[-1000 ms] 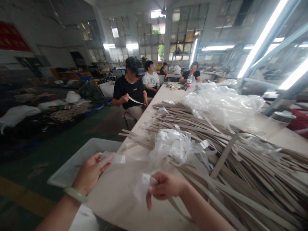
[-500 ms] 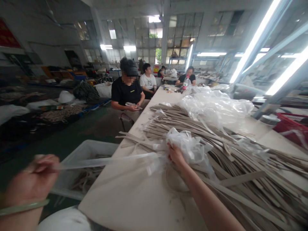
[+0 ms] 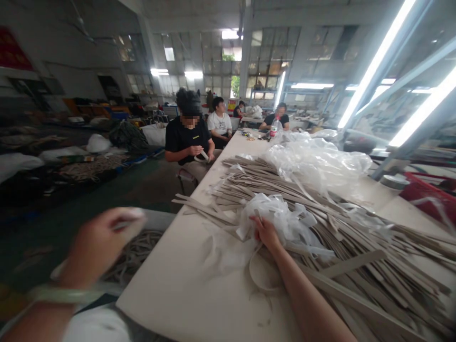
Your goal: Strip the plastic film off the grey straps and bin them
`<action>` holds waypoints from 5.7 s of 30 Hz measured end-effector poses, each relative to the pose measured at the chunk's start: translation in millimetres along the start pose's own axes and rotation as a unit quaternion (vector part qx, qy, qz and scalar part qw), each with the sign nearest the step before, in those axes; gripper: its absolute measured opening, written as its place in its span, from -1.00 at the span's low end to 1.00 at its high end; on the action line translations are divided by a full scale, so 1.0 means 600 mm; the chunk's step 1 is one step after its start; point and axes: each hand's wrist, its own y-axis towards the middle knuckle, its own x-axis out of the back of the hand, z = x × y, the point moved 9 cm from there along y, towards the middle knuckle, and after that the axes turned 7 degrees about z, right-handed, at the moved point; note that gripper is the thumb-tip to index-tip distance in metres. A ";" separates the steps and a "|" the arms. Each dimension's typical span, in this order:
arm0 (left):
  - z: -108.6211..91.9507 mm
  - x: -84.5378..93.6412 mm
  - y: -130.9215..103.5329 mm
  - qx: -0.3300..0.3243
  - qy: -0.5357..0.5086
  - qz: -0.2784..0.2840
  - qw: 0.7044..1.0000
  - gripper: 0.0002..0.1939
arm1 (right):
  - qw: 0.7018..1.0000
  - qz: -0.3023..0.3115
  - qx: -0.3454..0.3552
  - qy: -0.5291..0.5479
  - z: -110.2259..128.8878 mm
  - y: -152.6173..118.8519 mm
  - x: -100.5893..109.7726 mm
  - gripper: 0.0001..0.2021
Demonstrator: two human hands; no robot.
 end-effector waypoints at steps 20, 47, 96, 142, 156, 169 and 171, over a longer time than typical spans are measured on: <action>0.054 -0.310 -0.087 -0.028 -0.118 0.383 0.916 -0.77 | 0.945 0.245 0.201 -0.088 0.250 -0.188 -0.076 -0.62; 0.016 -0.296 -0.112 -0.189 0.049 0.398 0.896 -0.90 | 0.915 0.212 0.164 -0.302 0.251 -0.216 -0.093 -0.64; 0.013 -0.300 -0.122 -0.231 0.111 0.423 0.869 -0.85 | 0.932 0.231 0.123 -0.253 0.234 -0.255 -0.104 -0.64; -0.006 -0.308 -0.197 -0.399 0.270 0.426 0.765 -0.84 | 0.888 0.262 0.160 -0.342 0.258 -0.300 -0.123 -0.76; 0.018 -0.269 -0.158 -0.292 0.246 0.476 0.792 -0.93 | 0.909 0.273 0.127 -0.288 0.259 -0.313 -0.108 -0.82; 0.031 -0.285 -0.143 -0.237 0.122 0.475 0.839 -0.86 | 0.932 0.286 0.022 -0.222 0.236 -0.299 -0.102 -0.68; 0.032 -0.274 -0.130 -0.219 0.062 0.474 0.851 -0.85 | 0.933 0.291 -0.007 -0.214 0.219 -0.304 -0.084 -0.65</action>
